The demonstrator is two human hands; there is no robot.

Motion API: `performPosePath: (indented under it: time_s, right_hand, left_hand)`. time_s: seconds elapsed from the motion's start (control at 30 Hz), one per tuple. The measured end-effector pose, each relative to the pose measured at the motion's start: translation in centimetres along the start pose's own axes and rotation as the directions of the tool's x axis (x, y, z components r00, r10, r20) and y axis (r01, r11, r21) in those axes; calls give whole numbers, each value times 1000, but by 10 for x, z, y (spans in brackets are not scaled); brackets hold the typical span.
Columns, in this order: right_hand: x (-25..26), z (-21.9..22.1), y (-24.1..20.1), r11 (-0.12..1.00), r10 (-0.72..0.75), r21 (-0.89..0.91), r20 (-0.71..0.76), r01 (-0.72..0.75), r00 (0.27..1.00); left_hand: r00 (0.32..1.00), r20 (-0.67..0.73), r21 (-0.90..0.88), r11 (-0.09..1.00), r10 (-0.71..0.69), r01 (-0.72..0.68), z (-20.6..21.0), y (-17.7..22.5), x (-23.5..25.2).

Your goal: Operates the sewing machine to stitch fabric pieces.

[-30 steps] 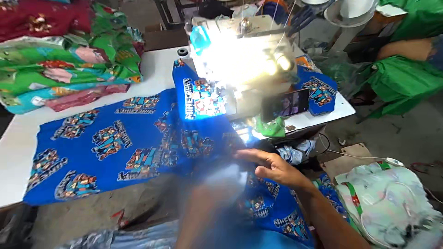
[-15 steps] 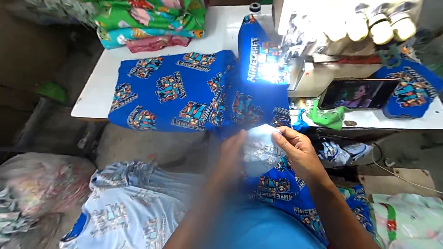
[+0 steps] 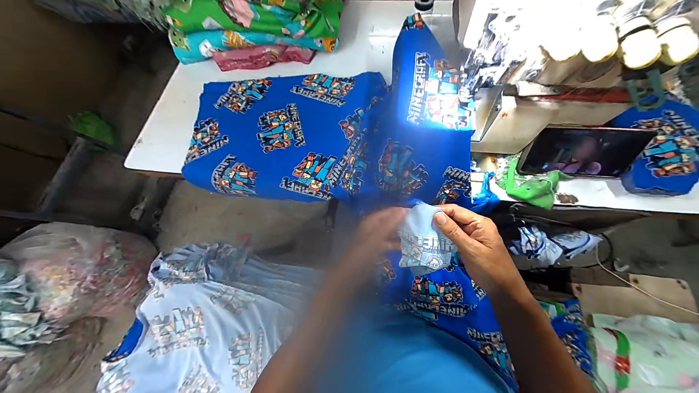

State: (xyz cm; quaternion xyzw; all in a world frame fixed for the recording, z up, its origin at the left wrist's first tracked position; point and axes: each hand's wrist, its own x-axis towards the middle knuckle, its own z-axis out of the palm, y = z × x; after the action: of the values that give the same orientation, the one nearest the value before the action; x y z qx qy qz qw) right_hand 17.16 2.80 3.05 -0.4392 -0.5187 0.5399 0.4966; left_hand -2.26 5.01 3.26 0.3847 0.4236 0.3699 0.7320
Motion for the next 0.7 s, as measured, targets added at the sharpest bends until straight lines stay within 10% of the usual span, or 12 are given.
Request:
performPosePath:
  time_s: [0.53,0.7]
  right_hand:
    - [7,7,5,999,-50,19,-30,50,998]
    - [3,6,7,998,-62,-4,-11,62,998]
  left_hand:
    - [991,-99,113,991,88,-77,6,8,10]
    - [882,-121,502,795,454,-340,10,16,13]
